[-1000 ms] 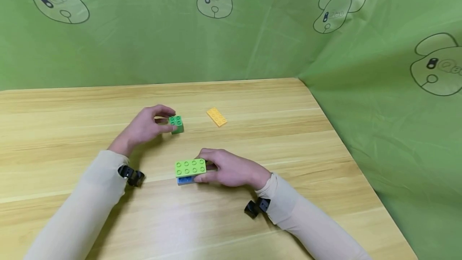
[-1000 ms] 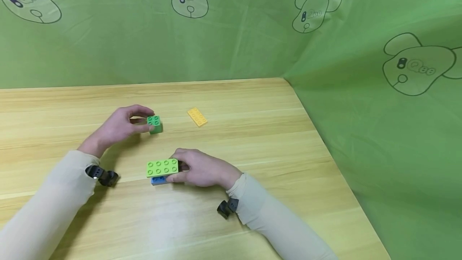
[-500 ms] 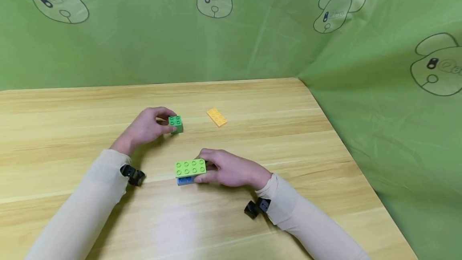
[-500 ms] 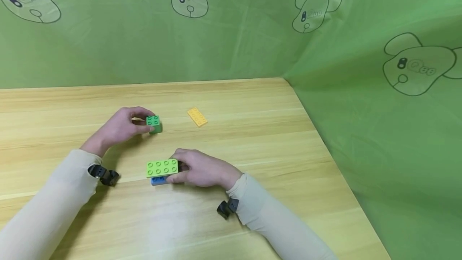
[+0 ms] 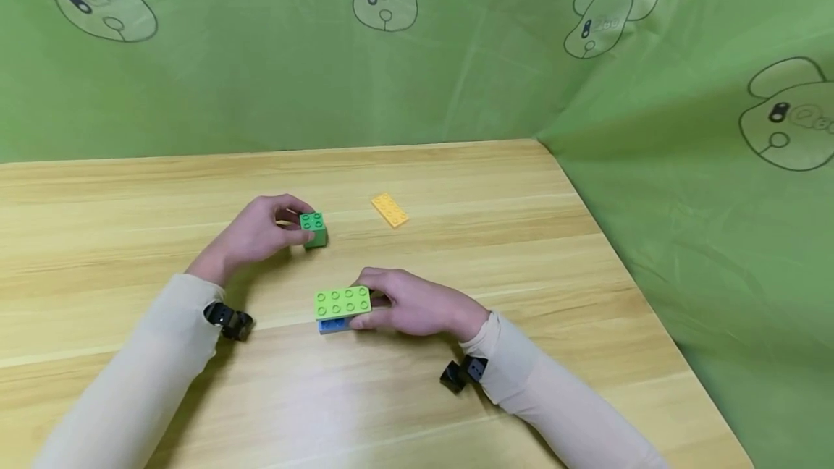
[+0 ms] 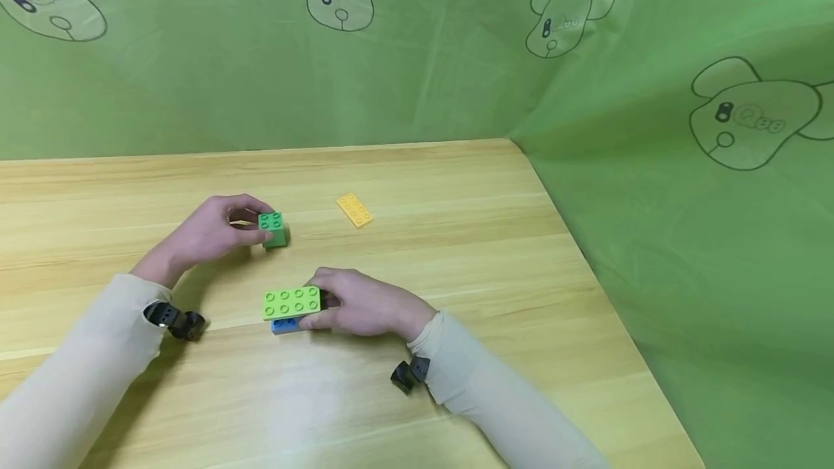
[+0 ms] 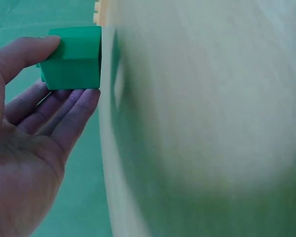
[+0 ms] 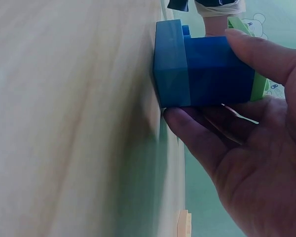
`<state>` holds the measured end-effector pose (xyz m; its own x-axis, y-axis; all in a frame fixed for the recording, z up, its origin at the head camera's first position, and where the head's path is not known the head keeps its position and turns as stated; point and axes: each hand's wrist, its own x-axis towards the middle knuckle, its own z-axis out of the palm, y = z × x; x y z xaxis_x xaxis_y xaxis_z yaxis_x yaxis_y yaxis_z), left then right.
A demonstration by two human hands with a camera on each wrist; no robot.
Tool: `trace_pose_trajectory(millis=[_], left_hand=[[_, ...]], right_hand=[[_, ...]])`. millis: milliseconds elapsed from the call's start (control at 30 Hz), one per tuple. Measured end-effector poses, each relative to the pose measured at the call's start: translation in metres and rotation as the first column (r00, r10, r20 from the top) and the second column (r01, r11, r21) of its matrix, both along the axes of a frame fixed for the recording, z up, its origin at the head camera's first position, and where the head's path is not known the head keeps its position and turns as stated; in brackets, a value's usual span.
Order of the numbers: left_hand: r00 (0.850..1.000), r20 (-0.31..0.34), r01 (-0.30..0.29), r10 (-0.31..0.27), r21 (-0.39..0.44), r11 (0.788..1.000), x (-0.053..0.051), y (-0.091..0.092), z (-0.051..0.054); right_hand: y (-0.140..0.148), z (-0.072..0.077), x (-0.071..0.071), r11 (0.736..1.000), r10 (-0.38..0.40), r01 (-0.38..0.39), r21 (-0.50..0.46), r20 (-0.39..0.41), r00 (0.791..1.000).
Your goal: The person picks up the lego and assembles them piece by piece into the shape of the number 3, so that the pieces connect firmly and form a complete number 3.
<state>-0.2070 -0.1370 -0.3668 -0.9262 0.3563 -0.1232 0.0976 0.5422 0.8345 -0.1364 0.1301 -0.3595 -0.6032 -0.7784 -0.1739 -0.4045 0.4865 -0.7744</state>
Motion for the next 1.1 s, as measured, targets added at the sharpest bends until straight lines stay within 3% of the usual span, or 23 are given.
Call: trace_pose_trajectory(millis=[200, 700, 1100], left_hand=[[1.000, 0.005, 0.007, -0.007, 0.022, 1.000, 0.005, -0.001, 0.003], [0.997, -0.075, 0.017, -0.009, 0.107, 0.994, 0.021, -0.002, 0.016], [0.998, -0.065, 0.021, -0.012, 0.139, 0.990, 0.029, -0.004, 0.021]], right_hand=[[0.002, -0.001, 0.001, 1.000, -0.010, 0.010, 0.011, 0.007, 1.000], [0.001, 0.001, -0.002, 1.000, 0.001, -0.001, 0.005, 0.009, 1.000], [0.001, 0.000, 0.000, 1.000, -0.013, 0.013, -0.011, 0.021, 1.000]])
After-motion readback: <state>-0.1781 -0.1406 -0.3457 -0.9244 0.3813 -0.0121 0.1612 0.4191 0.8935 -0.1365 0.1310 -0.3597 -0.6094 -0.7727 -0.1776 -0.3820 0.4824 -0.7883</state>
